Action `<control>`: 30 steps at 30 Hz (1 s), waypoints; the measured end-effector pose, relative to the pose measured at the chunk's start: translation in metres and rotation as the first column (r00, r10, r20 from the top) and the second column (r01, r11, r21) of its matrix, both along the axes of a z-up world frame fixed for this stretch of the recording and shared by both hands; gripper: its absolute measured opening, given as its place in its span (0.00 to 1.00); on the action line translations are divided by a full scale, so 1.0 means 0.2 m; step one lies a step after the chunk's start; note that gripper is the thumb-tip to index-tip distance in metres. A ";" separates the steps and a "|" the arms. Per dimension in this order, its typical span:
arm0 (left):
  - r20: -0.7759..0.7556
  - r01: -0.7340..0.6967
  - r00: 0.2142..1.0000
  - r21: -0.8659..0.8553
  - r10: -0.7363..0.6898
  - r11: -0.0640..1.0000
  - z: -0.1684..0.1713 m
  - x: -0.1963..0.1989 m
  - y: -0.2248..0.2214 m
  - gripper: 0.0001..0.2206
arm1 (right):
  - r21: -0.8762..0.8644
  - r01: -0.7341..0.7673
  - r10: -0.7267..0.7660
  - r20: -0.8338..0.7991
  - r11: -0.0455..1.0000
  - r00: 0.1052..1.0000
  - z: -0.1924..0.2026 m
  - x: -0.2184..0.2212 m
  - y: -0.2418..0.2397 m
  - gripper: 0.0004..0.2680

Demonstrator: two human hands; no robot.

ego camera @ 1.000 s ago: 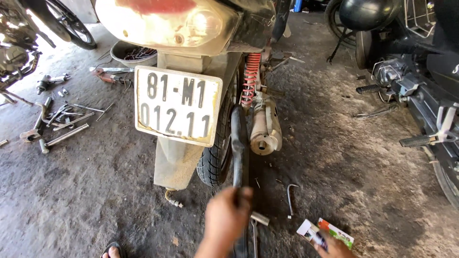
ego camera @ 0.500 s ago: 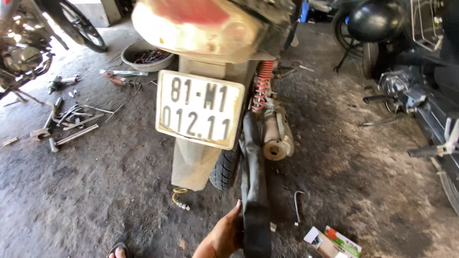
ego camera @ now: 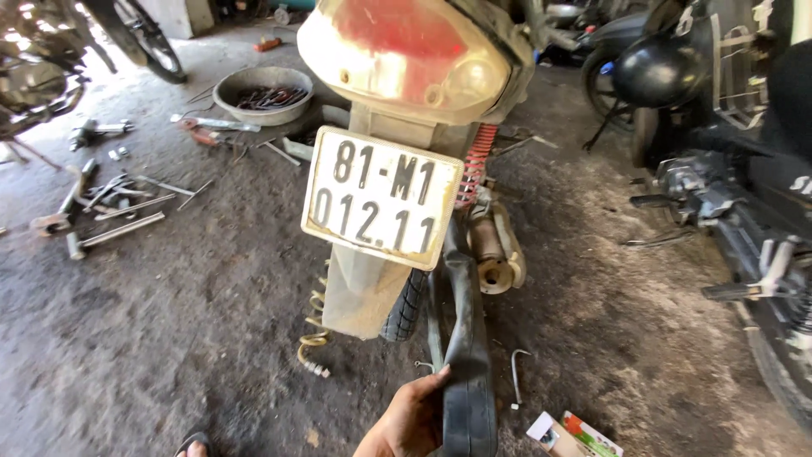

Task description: Repairing a punctured motorcycle inner tube by roughening the surface and applying a patch with adhesive.

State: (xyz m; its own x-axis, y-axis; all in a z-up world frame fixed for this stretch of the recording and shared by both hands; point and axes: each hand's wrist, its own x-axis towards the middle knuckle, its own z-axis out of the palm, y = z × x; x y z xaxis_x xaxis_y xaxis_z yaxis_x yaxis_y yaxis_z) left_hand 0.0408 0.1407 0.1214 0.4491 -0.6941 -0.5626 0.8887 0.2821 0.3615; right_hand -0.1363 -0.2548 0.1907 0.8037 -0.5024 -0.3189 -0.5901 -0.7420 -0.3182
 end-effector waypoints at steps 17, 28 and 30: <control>-0.025 -0.010 1.000 -0.243 0.005 0.970 0.00 0.08 0.17 0.19 | -0.795 -0.534 0.954 0.289 0.288 0.084 -0.37 0.51 1.02 0.19; 0.002 -0.009 1.000 -0.170 0.009 0.985 -0.02 0.11 0.18 0.21 | -0.500 -0.612 0.717 0.027 0.613 0.697 -0.04 0.75 1.11 0.19; -0.020 -0.011 1.000 -0.156 0.008 0.988 0.00 0.09 0.19 0.23 | -0.222 -0.441 0.234 -0.600 0.870 0.765 -0.03 0.74 1.07 0.30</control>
